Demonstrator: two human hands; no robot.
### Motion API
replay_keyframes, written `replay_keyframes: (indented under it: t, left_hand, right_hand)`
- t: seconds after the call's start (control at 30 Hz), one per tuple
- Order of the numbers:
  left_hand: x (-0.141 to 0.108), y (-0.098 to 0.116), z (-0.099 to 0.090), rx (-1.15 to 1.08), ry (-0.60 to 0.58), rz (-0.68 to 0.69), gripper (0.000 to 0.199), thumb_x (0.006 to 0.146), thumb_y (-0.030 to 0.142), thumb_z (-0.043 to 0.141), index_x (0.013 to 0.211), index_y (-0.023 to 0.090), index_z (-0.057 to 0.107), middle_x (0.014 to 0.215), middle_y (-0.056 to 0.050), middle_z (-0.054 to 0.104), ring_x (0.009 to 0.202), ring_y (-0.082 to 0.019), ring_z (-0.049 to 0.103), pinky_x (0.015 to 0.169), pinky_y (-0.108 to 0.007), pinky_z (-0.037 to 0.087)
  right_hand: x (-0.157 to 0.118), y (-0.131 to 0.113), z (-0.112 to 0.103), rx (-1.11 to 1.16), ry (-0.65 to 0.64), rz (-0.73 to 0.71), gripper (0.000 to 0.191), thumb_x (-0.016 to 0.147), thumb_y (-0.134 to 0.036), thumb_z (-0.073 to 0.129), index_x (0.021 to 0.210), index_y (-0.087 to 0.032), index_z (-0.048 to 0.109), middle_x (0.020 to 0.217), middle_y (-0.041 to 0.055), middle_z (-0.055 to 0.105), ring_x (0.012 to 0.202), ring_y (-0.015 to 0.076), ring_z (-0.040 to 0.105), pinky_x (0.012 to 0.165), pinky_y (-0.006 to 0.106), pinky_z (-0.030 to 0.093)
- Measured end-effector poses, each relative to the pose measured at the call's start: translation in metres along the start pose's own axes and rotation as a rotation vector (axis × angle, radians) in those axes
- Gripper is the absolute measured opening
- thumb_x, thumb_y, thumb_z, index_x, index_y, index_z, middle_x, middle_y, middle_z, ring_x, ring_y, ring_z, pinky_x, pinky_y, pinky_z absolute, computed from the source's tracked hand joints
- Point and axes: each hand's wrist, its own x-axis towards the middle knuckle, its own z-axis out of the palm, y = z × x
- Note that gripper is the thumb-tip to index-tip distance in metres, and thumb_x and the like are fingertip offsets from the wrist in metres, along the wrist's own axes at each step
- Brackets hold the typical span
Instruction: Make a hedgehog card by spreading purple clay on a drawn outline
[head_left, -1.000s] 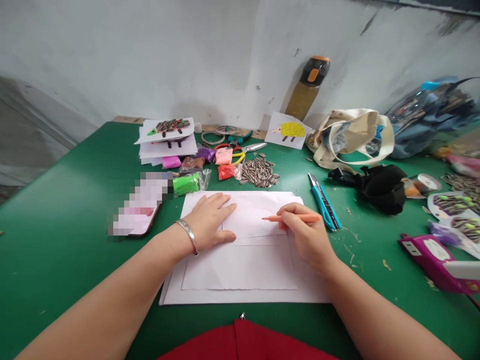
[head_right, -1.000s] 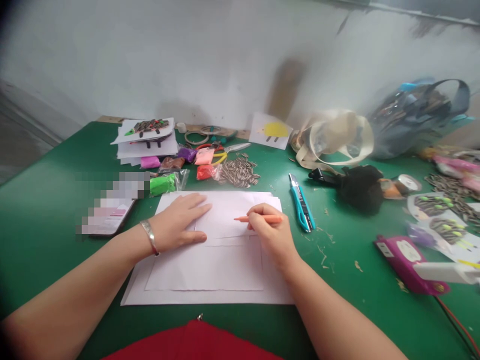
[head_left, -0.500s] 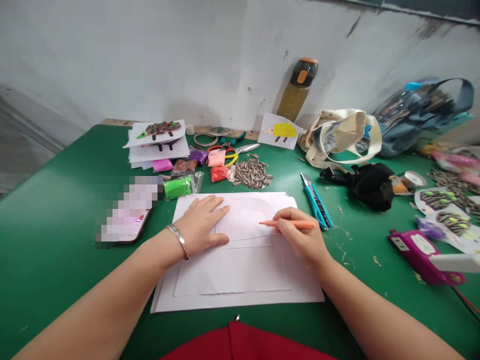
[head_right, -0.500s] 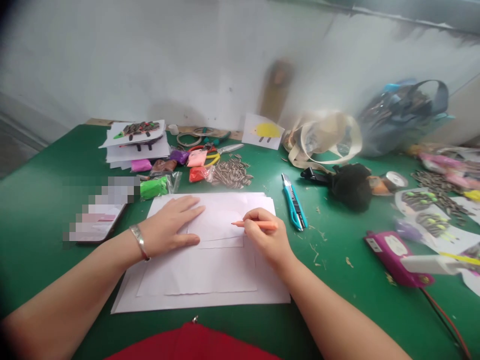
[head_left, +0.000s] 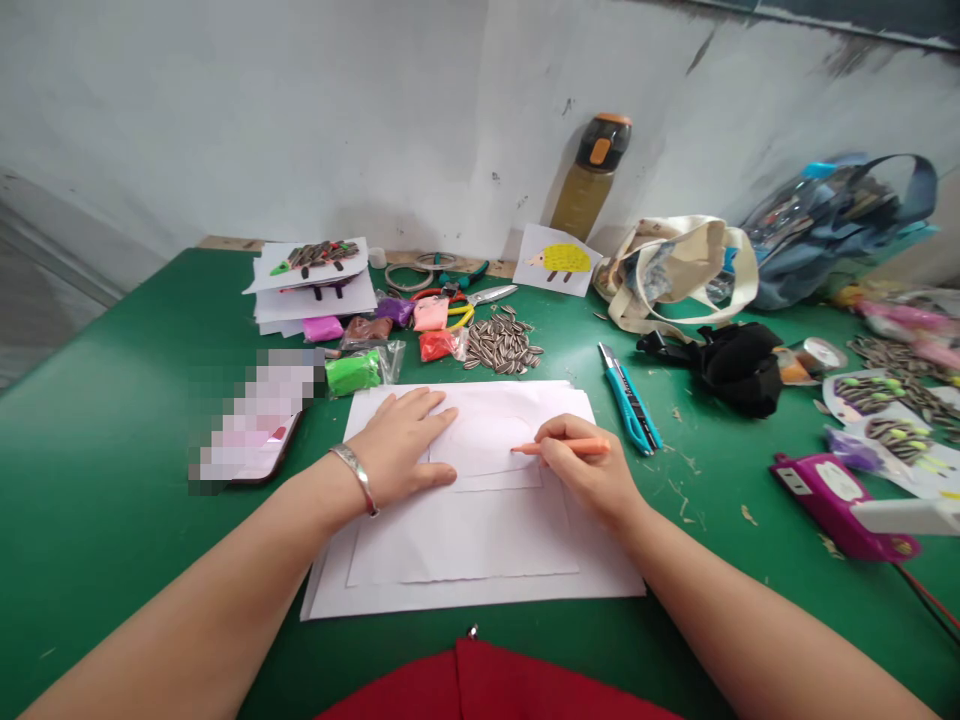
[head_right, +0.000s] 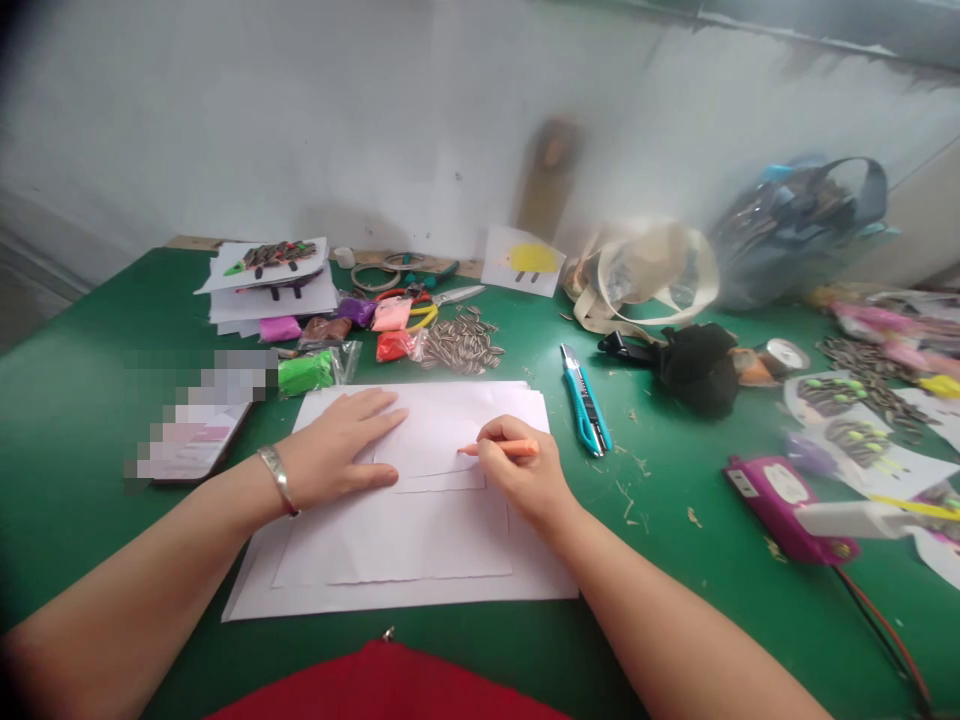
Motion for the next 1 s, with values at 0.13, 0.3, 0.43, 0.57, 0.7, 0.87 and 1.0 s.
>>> replay_keyframes:
  t: [0.13, 0.3, 0.43, 0.57, 0.7, 0.87, 1.0]
  left_hand:
    - [0.0001, -0.001, 0.0011, 0.005, 0.005, 0.009, 0.071, 0.079, 0.049, 0.063, 0.139, 0.016, 0.046, 0.15, -0.018, 0.035, 0.139, -0.037, 0.028, 0.113, -0.055, 0.023]
    - [0.0013, -0.0025, 0.003, 0.003, 0.012, 0.016, 0.07, 0.079, 0.049, 0.064, 0.138, 0.015, 0.047, 0.15, -0.018, 0.035, 0.139, -0.037, 0.027, 0.113, -0.056, 0.023]
    - [0.0018, -0.0026, 0.0031, -0.009, 0.019, 0.021, 0.07, 0.078, 0.049, 0.065, 0.138, 0.016, 0.048, 0.15, -0.018, 0.035, 0.139, -0.037, 0.028, 0.113, -0.055, 0.023]
    - [0.0014, -0.0016, 0.0021, -0.016, 0.012, 0.009, 0.07, 0.078, 0.048, 0.065, 0.138, 0.016, 0.048, 0.15, -0.018, 0.035, 0.139, -0.037, 0.027, 0.113, -0.054, 0.022]
    - [0.0009, -0.0001, 0.0009, -0.016, 0.0, -0.005, 0.07, 0.078, 0.048, 0.064, 0.138, 0.017, 0.047, 0.151, -0.018, 0.034, 0.14, -0.037, 0.026, 0.113, -0.055, 0.022]
    - [0.0008, 0.0007, -0.0009, -0.021, -0.006, -0.01, 0.071, 0.078, 0.048, 0.064, 0.139, 0.016, 0.047, 0.151, -0.019, 0.033, 0.14, -0.038, 0.026, 0.113, -0.056, 0.022]
    - [0.0002, -0.0016, 0.0019, -0.028, 0.011, -0.016, 0.07, 0.077, 0.048, 0.065, 0.138, 0.018, 0.048, 0.151, -0.018, 0.034, 0.14, -0.038, 0.027, 0.112, -0.056, 0.023]
  right_hand:
    - [0.0001, 0.0002, 0.0007, -0.002, -0.005, 0.01, 0.012, 0.078, -0.021, 0.052, 0.07, -0.021, 0.06, 0.062, 0.0001, 0.066, 0.078, 0.0222, 0.072, 0.055, 0.025, 0.04]
    - [0.0022, -0.0006, 0.0011, 0.005, -0.012, 0.016, 0.011, 0.078, -0.02, 0.052, 0.069, -0.021, 0.059, 0.058, -0.0021, 0.061, 0.085, 0.0236, 0.072, 0.057, 0.024, 0.04]
    - [0.0029, -0.0019, 0.0005, 0.029, -0.025, 0.017, 0.011, 0.077, -0.019, 0.053, 0.067, -0.021, 0.058, 0.056, -0.004, 0.055, 0.084, 0.0239, 0.073, 0.058, 0.024, 0.041]
    - [0.0033, -0.0014, -0.0012, 0.064, -0.058, 0.013, 0.011, 0.073, -0.017, 0.053, 0.064, -0.021, 0.058, 0.058, -0.0044, 0.055, 0.08, 0.0237, 0.073, 0.059, 0.024, 0.043]
    - [0.0038, -0.0009, -0.0029, 0.076, -0.067, 0.035, 0.012, 0.07, -0.015, 0.052, 0.061, -0.021, 0.058, 0.055, -0.0041, 0.057, 0.075, 0.0232, 0.073, 0.06, 0.025, 0.046]
    - [0.004, -0.0013, -0.0035, 0.072, -0.068, 0.039, 0.012, 0.069, -0.015, 0.051, 0.061, -0.021, 0.058, 0.053, -0.0043, 0.056, 0.071, 0.0224, 0.072, 0.057, 0.025, 0.045]
    - [0.0044, -0.0015, -0.0028, 0.09, -0.076, 0.05, 0.011, 0.068, -0.017, 0.052, 0.059, -0.021, 0.057, 0.053, -0.0034, 0.057, 0.071, 0.0234, 0.072, 0.058, 0.026, 0.047]
